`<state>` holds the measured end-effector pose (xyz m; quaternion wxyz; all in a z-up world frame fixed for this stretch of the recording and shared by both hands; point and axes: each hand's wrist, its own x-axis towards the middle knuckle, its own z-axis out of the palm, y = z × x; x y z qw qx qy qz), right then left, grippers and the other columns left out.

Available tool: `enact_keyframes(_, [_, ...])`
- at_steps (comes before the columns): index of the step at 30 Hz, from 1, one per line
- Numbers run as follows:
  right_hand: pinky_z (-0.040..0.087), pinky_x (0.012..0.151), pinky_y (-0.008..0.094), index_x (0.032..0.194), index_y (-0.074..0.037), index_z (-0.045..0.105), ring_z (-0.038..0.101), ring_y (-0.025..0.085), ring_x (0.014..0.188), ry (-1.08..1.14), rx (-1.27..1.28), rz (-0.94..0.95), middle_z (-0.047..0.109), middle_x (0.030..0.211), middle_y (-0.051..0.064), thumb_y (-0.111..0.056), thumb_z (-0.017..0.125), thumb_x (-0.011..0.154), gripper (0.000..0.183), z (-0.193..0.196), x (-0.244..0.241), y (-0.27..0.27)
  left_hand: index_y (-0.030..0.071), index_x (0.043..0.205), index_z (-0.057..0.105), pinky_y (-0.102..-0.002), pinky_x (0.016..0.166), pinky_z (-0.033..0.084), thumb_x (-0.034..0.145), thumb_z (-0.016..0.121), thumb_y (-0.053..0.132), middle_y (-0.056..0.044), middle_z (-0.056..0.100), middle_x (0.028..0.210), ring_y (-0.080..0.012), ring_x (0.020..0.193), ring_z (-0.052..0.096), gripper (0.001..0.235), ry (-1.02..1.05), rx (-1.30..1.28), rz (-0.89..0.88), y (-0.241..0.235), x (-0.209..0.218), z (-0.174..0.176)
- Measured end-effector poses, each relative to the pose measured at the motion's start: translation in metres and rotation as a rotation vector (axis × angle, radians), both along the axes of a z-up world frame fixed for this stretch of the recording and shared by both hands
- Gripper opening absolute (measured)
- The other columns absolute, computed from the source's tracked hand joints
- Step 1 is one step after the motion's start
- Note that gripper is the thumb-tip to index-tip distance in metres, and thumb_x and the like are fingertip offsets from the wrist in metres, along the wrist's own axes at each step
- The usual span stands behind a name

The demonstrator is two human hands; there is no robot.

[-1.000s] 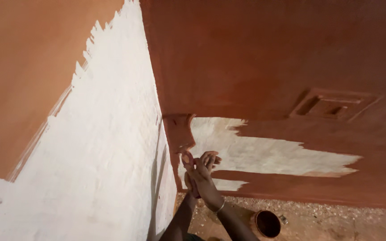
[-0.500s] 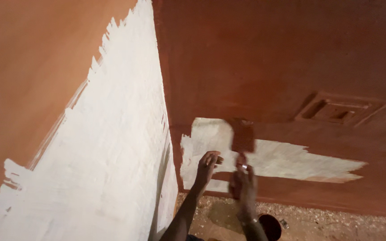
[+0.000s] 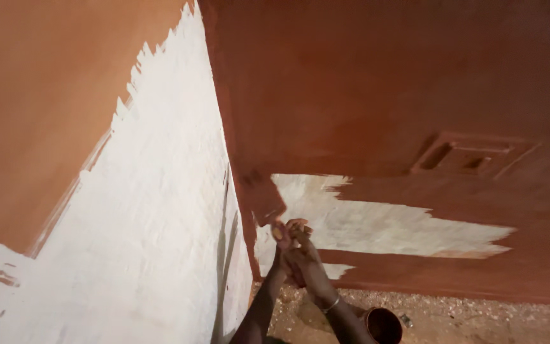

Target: The person paints a wall with brown paint using a brush. They repeatedly dip the brush into a paint can on the floor and apply paint in horizontal strokes along the lower section of the wall, covering a white primed area.

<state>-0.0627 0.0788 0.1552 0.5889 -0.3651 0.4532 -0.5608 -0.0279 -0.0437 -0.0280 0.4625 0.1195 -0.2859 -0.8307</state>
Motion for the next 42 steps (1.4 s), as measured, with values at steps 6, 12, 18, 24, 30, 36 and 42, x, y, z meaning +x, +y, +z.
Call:
enact_keyframes(6, [0.026, 0.028, 0.022, 0.12, -0.017, 0.052, 0.033, 0.006, 0.037, 0.005, 0.134, -0.724, 0.053, 0.057, -0.001, -0.017, 0.055, 0.096, 0.025, 0.027, -0.039, 0.035, 0.009, 0.12, 0.066, -0.032, 0.083, 0.051, 0.104, 0.055, 0.034, -0.004, 0.075, 0.1, -0.014, 0.094, 0.069, 0.032, -0.629, -0.271, 0.248, 0.003, 0.018, 0.034])
enact_keyframes(12, [0.03, 0.029, 0.019, 0.117, -0.015, 0.051, 0.038, 0.005, 0.039, 0.104, -0.012, -0.839, 0.055, 0.06, -0.002, -0.012, 0.056, 0.1, 0.018, 0.026, -0.04, 0.035, 0.008, 0.119, 0.066, -0.03, 0.079, 0.051, 0.105, 0.057, 0.033, -0.005, 0.075, 0.098, -0.0145, 0.09, 0.069, 0.031, -0.594, -0.346, 0.301, -0.003, 0.009, 0.026])
enact_keyframes(18, [0.033, 0.027, 0.018, 0.134, -0.016, 0.055, 0.039, 0.008, 0.036, 0.199, -0.113, -0.187, 0.052, 0.054, -0.001, -0.007, 0.055, 0.098, 0.036, -0.002, -0.008, -0.011, 0.011, 0.12, 0.062, -0.032, 0.078, 0.058, 0.106, 0.048, 0.039, -0.001, 0.069, 0.105, -0.0138, 0.093, 0.067, 0.034, -0.681, -0.337, 0.214, -0.016, -0.005, -0.009])
enact_keyframes(24, [0.038, 0.037, 0.017, 0.144, -0.021, 0.052, 0.038, 0.006, 0.044, 0.067, -0.123, -0.478, 0.05, 0.061, -0.005, -0.005, 0.053, 0.094, 0.052, 0.019, -0.039, 0.007, 0.009, 0.119, 0.067, -0.032, 0.082, 0.052, 0.102, 0.056, 0.039, -0.005, 0.075, 0.1, -0.0152, 0.094, 0.069, 0.037, -0.645, -0.309, 0.248, -0.005, 0.01, 0.015])
enact_keyframes(30, [0.031, 0.031, 0.02, 0.133, -0.017, 0.052, 0.039, 0.007, 0.04, -0.025, -0.086, -0.967, 0.055, 0.062, 0.002, -0.007, 0.056, 0.097, 0.038, 0.045, -0.073, 0.047, 0.007, 0.119, 0.067, -0.032, 0.081, 0.052, 0.102, 0.057, 0.038, -0.005, 0.075, 0.098, -0.0161, 0.092, 0.069, 0.036, -0.607, -0.317, 0.256, 0.003, 0.018, 0.043])
enact_keyframes(36, [0.032, 0.03, 0.02, 0.134, -0.016, 0.059, 0.038, 0.007, 0.039, 0.179, -0.186, -0.391, 0.07, 0.096, -0.005, -0.002, 0.056, 0.093, 0.043, 0.029, -0.046, 0.033, 0.006, 0.121, 0.065, -0.031, 0.081, 0.051, 0.102, 0.057, 0.036, -0.006, 0.074, 0.101, -0.0146, 0.092, 0.067, 0.036, -0.608, -0.349, 0.183, 0.01, 0.008, 0.034])
enact_keyframes(42, [0.028, 0.03, 0.021, 0.134, -0.019, 0.061, 0.036, 0.006, 0.038, -0.017, 0.102, -0.602, 0.055, 0.059, -0.002, -0.014, 0.054, 0.098, 0.037, 0.043, -0.086, 0.042, 0.005, 0.122, 0.065, -0.03, 0.081, 0.053, 0.105, 0.055, 0.035, -0.006, 0.074, 0.099, -0.0153, 0.092, 0.068, 0.036, -0.649, -0.459, 0.177, 0.005, 0.007, 0.049])
